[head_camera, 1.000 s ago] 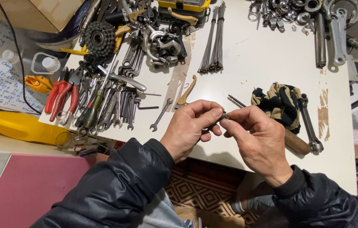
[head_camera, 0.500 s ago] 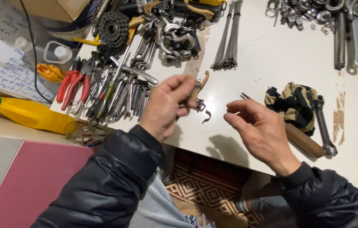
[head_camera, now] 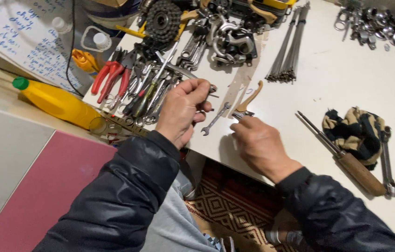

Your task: The person is disassembling and reassembling small components of a bicycle brake lever, focusing on aligning a small screw and spring.

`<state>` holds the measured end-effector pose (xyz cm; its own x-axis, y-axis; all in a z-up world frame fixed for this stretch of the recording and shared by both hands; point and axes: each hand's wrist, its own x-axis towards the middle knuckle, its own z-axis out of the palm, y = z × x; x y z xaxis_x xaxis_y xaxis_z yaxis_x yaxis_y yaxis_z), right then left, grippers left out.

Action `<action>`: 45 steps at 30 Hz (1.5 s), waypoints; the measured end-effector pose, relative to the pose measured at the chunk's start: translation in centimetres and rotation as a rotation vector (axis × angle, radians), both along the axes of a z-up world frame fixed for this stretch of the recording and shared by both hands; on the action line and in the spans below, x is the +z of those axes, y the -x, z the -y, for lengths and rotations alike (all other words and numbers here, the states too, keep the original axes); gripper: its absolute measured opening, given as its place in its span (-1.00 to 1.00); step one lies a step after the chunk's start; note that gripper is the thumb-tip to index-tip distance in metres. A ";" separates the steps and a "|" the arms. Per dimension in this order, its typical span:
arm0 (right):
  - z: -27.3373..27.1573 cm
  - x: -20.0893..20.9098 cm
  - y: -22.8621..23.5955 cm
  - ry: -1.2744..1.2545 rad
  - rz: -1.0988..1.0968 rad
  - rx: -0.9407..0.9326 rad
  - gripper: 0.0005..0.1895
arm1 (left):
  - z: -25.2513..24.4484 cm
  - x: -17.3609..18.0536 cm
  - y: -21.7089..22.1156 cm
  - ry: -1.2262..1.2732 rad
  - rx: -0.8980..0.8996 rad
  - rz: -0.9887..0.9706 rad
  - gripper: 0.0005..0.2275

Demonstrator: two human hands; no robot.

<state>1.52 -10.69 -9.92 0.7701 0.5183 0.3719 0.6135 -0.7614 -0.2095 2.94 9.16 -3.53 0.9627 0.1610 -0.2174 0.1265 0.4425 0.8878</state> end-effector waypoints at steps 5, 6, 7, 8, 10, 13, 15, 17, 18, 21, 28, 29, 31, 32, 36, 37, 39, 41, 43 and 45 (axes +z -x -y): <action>-3.3 -3.3 -2.9 0.260 0.219 0.181 -0.84 | 0.3 -1.7 -0.2 0.011 -0.038 -0.029 -0.88; -3.6 -4.5 -3.7 0.300 0.251 0.218 -0.82 | 0.5 -1.7 -0.2 0.015 -0.046 -0.034 -0.87; -3.7 -4.6 -3.9 0.299 0.257 0.220 -0.82 | 0.6 -1.7 -0.2 0.014 -0.043 -0.028 -0.87; -3.8 -4.7 -4.2 0.341 0.324 0.279 -0.83 | 0.7 -1.6 -0.3 0.024 -0.063 -0.030 -0.88; -3.6 -4.7 -4.5 0.386 0.392 0.340 -0.84 | 1.0 -1.6 -0.4 0.037 -0.080 -0.030 -0.89; -3.1 -4.1 -5.0 0.438 0.416 0.462 -0.83 | 1.3 -1.2 -0.3 0.051 -0.114 -0.039 -0.88; -3.2 -3.4 -5.2 0.461 0.339 0.548 -0.85 | 1.4 -0.7 -0.2 0.041 -0.129 -0.035 -0.88; -2.7 -5.0 -4.9 0.374 0.229 0.492 -0.87 | 1.6 -1.1 -0.4 0.043 -0.138 -0.029 -0.88; -2.4 -5.9 -4.8 0.286 0.119 0.438 -0.89 | 1.7 -1.4 -0.5 0.045 -0.145 -0.025 -0.88; -3.1 -3.4 -3.0 0.104 -0.045 0.169 -0.88 | 1.5 -1.6 -0.6 0.039 -0.140 -0.028 -0.87; -4.7 -4.1 -2.4 0.019 -0.388 -0.266 -0.78 | 1.6 -0.5 -0.2 0.065 -0.129 -0.051 -0.88; -4.7 -3.8 -2.5 0.011 -0.438 -0.298 -0.80 | 1.6 -0.6 -0.3 0.080 -0.133 -0.059 -0.88; -4.4 -4.2 -3.0 0.004 -0.486 -0.334 -0.81 | 1.6 -0.7 -0.5 0.096 -0.140 -0.067 -0.88; -4.1 -5.0 -3.3 0.032 -0.490 -0.361 -0.78 | 1.7 -0.6 -0.5 0.131 -0.150 -0.075 -0.88; -3.6 -6.5 -3.7 0.080 -0.477 -0.399 -0.66 | 1.8 -0.7 -0.7 0.237 -0.190 -0.099 -0.86; -4.0 -5.2 -3.0 0.079 -0.475 -0.401 -0.66 | 1.8 -0.8 -0.8 0.236 -0.193 -0.097 -0.86; -4.7 -2.6 -1.5 0.123 -0.455 -0.399 -0.59 | 1.9 -0.8 -0.8 0.309 -0.251 -0.106 -0.86; -4.7 -4.5 -1.8 0.146 -0.457 -0.406 -0.56 | 2.1 -0.8 -1.0 0.318 -0.273 -0.106 -0.86; -5.2 -3.8 -1.5 0.167 -0.458 -0.413 -0.53 | 2.4 -0.8 -1.0 0.324 -0.297 -0.105 -0.86; -6.2 -0.5 -0.6 0.143 -0.554 -0.402 -0.56 | 2.7 -0.8 -1.0 0.341 -0.319 -0.107 -0.87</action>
